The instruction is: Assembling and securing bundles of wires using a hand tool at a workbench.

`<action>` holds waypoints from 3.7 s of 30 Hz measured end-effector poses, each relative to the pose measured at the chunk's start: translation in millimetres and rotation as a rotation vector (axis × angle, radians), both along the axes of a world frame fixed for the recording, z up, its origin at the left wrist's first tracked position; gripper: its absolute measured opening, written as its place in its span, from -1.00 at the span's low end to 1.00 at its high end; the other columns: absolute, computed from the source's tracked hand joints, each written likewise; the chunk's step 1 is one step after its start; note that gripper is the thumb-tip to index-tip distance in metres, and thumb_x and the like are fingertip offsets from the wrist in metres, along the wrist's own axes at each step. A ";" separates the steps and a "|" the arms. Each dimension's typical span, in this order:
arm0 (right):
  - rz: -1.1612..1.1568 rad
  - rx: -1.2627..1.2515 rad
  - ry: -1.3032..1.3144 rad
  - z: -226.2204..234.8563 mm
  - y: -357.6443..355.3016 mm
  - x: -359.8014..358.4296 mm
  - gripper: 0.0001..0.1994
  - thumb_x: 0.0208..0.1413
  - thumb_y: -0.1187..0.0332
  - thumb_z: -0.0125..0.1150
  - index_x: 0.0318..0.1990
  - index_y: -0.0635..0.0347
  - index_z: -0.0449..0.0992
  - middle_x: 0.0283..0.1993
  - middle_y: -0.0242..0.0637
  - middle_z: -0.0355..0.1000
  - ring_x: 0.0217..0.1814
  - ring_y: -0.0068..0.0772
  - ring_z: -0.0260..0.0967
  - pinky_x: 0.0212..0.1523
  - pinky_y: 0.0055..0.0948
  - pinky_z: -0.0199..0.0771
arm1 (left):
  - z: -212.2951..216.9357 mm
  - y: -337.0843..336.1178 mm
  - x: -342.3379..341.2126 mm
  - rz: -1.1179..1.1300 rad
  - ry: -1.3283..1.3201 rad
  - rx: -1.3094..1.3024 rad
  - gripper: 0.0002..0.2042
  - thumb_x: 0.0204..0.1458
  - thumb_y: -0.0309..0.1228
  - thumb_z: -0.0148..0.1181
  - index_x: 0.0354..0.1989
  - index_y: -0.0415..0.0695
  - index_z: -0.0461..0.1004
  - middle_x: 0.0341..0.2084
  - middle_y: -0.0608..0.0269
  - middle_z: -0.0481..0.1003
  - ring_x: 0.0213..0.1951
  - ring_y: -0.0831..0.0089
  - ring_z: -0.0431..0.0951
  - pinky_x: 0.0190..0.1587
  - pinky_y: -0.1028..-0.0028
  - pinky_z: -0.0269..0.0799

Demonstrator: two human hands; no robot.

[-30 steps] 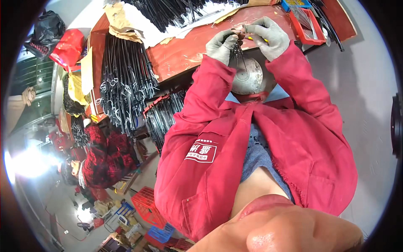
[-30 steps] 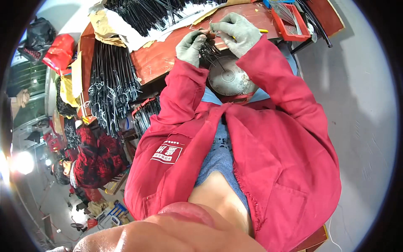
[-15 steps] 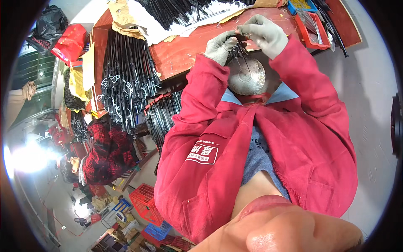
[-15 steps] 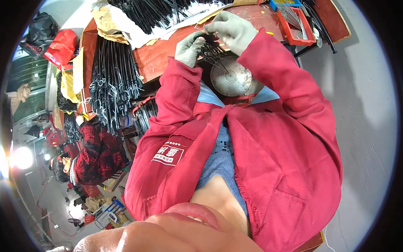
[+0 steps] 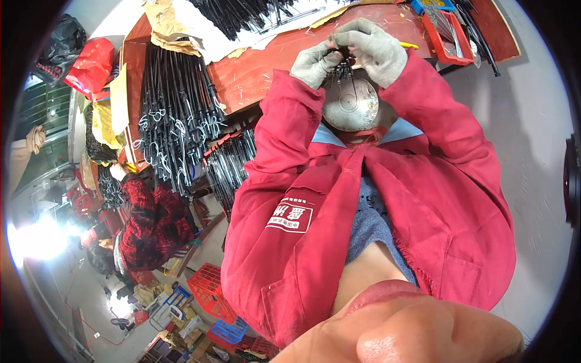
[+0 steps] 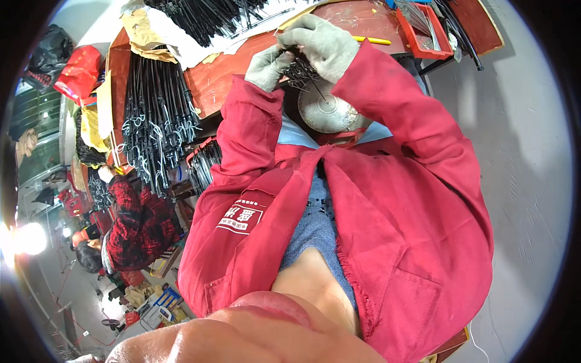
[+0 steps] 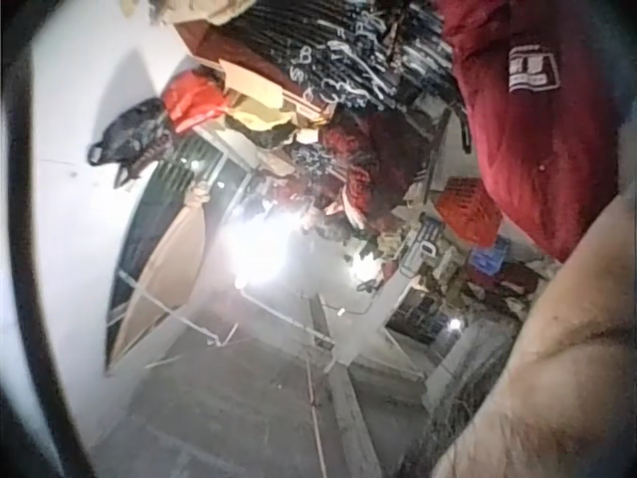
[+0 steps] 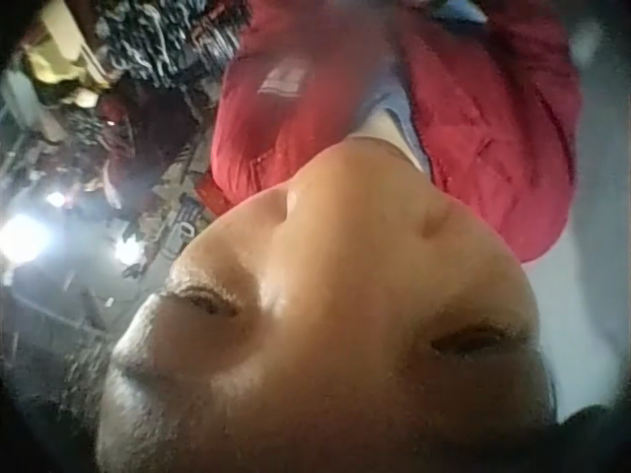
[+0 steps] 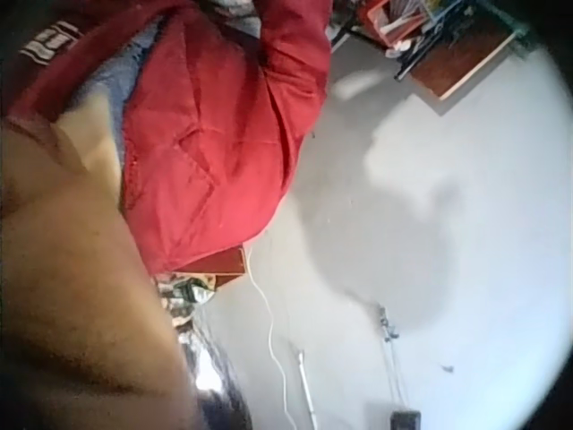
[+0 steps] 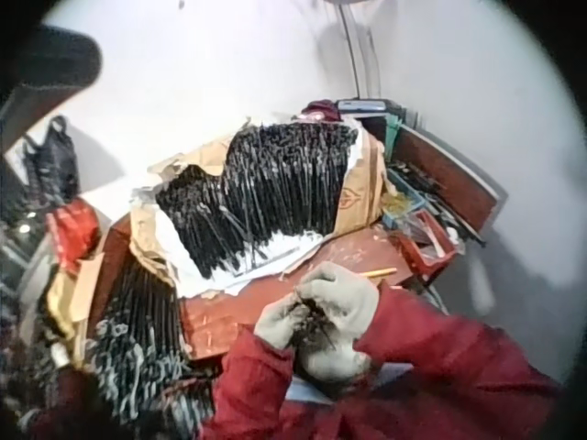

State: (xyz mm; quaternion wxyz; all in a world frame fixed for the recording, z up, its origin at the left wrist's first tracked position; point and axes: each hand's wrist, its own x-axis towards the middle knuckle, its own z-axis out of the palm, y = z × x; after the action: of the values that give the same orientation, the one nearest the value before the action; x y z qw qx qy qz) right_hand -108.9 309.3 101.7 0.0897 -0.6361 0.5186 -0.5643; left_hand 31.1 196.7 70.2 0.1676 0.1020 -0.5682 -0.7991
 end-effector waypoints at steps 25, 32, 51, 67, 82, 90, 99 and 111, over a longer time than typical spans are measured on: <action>-0.229 0.188 0.054 -42.2 99.1 -169.4 -0.73 -0.01 0.28 -0.17 -0.34 0.17 0.47 -0.37 -0.09 0.40 -0.37 0.00 0.33 -0.32 -0.27 0.34 | -84.6 51.6 53.2 0.081 -0.005 -1.131 -0.77 -0.13 -0.52 0.11 -0.24 -0.25 0.45 -0.11 0.11 0.38 0.08 0.23 0.25 -0.04 0.43 0.30; -0.422 0.332 0.134 -41.3 116.9 -167.6 -0.78 -0.02 0.28 -0.09 -0.33 0.16 0.46 -0.37 -0.08 0.39 -0.37 -0.02 0.32 -0.29 -0.29 0.33 | -68.4 65.1 44.4 0.140 -0.503 -0.936 -0.64 -0.17 -0.44 0.08 -0.10 -0.02 0.40 0.12 0.12 0.12 0.18 0.23 0.09 0.11 0.37 0.14; -0.146 0.464 0.018 -118.0 12.3 -6.6 -0.83 -0.06 0.44 0.04 -0.27 0.11 0.44 -0.31 -0.35 0.33 -0.36 -0.34 0.29 -0.31 -0.47 0.30 | -102.4 55.6 65.8 0.045 -0.190 -1.498 -0.63 -0.16 -0.41 0.08 -0.11 0.27 0.38 0.18 0.17 0.03 0.22 0.10 -0.02 0.19 0.17 0.00; -0.166 0.472 0.286 -119.9 5.2 -8.3 -0.80 -0.14 0.48 0.06 -0.29 0.04 0.46 -0.32 -0.31 0.28 -0.28 -0.19 0.28 -0.24 -0.37 0.33 | -114.9 71.7 66.8 0.065 -0.511 -1.212 -0.68 -0.15 -0.32 0.06 -0.13 0.23 0.39 0.17 0.25 0.08 0.21 0.20 0.03 0.23 0.21 -0.07; -0.200 0.495 0.369 -118.5 4.6 -12.9 -0.85 -0.09 0.45 0.03 -0.32 0.01 0.45 -0.26 -0.30 0.27 -0.22 -0.16 0.28 -0.18 -0.34 0.32 | -86.1 60.4 63.0 -0.022 -0.313 -1.590 -0.69 -0.17 -0.33 0.09 -0.18 0.27 0.36 0.19 0.35 0.03 0.23 0.25 -0.01 0.22 0.28 -0.06; -0.058 0.485 0.418 -125.6 -6.8 -12.1 -0.82 -0.07 0.43 0.03 -0.27 0.01 0.44 -0.27 -0.28 0.26 -0.23 -0.17 0.28 -0.18 -0.35 0.31 | -89.7 61.2 66.3 -0.052 -0.340 -1.568 -0.68 -0.09 -0.25 0.04 -0.10 0.32 0.33 0.19 0.33 0.04 0.22 0.20 -0.02 0.22 0.28 -0.05; -0.008 0.678 0.103 -131.0 -13.7 -3.3 -0.77 -0.09 0.49 0.01 -0.22 0.05 0.44 -0.32 -0.27 0.22 -0.26 -0.21 0.27 -0.24 -0.38 0.34 | -101.2 70.3 70.6 -0.003 -0.460 -1.391 -0.69 -0.07 -0.20 0.02 -0.09 0.30 0.34 0.16 0.30 0.09 0.20 0.15 0.02 0.20 0.25 0.00; -0.041 0.562 0.291 -91.8 -11.4 24.7 -0.73 -0.09 0.53 -0.05 -0.19 0.08 0.42 -0.26 -0.34 0.27 -0.37 -0.32 0.32 -0.39 -0.48 0.33 | -113.4 67.4 68.8 0.175 -0.215 -1.539 -0.72 -0.12 -0.18 0.06 -0.16 0.23 0.42 0.09 0.23 0.18 0.15 0.13 0.14 0.18 0.22 0.05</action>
State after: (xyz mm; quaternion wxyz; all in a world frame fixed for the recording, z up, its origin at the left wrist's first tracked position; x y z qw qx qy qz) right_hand -84.2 297.9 9.9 0.1754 -0.6501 0.6741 -0.3037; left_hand 99.9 264.1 -43.2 0.1977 0.0783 -0.9656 -0.1497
